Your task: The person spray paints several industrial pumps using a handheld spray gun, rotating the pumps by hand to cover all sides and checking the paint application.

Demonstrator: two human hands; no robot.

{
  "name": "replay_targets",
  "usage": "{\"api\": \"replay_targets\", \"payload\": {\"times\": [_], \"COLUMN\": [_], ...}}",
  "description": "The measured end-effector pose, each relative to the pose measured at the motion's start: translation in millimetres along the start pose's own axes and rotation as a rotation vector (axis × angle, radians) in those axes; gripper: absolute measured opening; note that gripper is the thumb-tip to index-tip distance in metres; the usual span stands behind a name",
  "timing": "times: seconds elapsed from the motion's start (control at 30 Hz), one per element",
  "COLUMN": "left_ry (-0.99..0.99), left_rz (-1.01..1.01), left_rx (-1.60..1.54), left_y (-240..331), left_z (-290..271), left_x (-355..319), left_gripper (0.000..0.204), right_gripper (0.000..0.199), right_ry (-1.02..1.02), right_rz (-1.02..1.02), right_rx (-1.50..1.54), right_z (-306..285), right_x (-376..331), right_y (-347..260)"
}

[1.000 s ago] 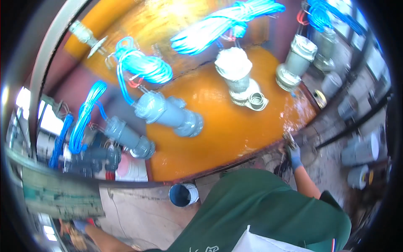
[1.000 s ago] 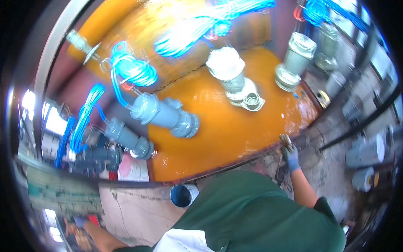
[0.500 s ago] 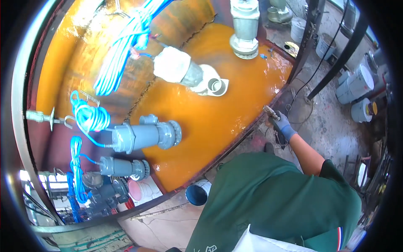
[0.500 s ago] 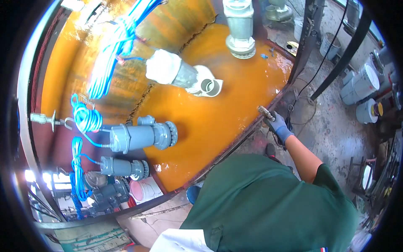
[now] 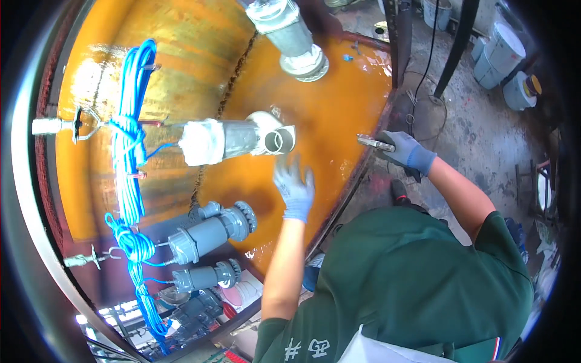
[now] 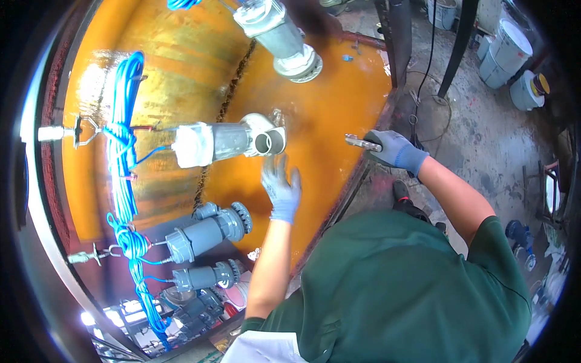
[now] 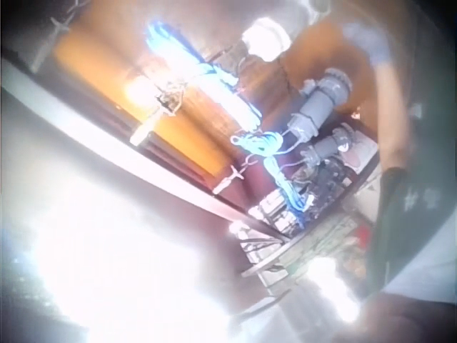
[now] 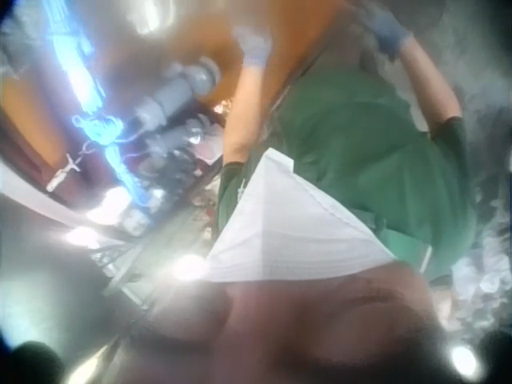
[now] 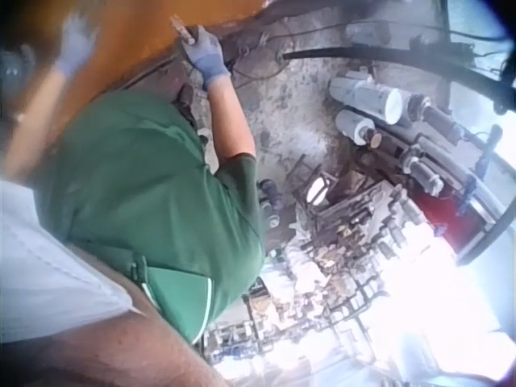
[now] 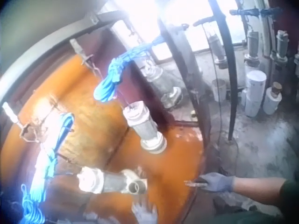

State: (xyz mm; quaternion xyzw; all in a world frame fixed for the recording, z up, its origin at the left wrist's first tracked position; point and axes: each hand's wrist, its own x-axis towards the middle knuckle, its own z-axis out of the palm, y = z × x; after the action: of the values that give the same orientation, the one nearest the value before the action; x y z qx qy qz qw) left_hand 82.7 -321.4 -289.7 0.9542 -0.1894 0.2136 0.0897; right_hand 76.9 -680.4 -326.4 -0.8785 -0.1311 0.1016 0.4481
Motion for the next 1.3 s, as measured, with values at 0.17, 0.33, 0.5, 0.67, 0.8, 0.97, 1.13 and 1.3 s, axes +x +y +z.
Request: {"api": "replay_targets", "payload": {"times": [0.17,0.33,0.5,0.67,0.8,0.97,1.13,1.3], "left_ry": [-0.070,-0.157,0.013,0.332,0.324,0.224,0.170,0.060], "left_rz": [-0.198,-0.083,-0.294,-0.458,-0.484,-0.667,-0.617,-0.761], "left_rx": [0.009,0.124,0.132,0.126,-0.127,-0.529,-0.557,-0.471], "left_y": [-22,-35,-66,-72,-107,-132,-156,-180], "left_z": [23,13,-33,-121,-155,-147,-135,-135], "left_x": [54,14,-4,59,95,125,135,154], "left_gripper": [0.072,0.077,0.066,0.067,0.069,0.061,0.049,0.086], "right_gripper": [0.036,0.034,0.034,0.034,0.032,0.033,0.031,0.032], "right_ry": [0.016,0.113,-0.011,-0.237,0.106,-0.167,0.153,0.011], "right_rz": [-0.113,-0.163,-0.175,-0.055,-0.075,-0.134,-0.096,-0.047], "right_rx": [0.081,0.154,0.165,0.112,0.229,0.146,0.193,0.196], "right_z": [-26,-40,-26,-22,-34,-46,-40,-31], "right_x": [9,17,24,23,14,4,7,7], "right_y": [-17,-30,-31,-33,-46,-63,-65,-65]}}
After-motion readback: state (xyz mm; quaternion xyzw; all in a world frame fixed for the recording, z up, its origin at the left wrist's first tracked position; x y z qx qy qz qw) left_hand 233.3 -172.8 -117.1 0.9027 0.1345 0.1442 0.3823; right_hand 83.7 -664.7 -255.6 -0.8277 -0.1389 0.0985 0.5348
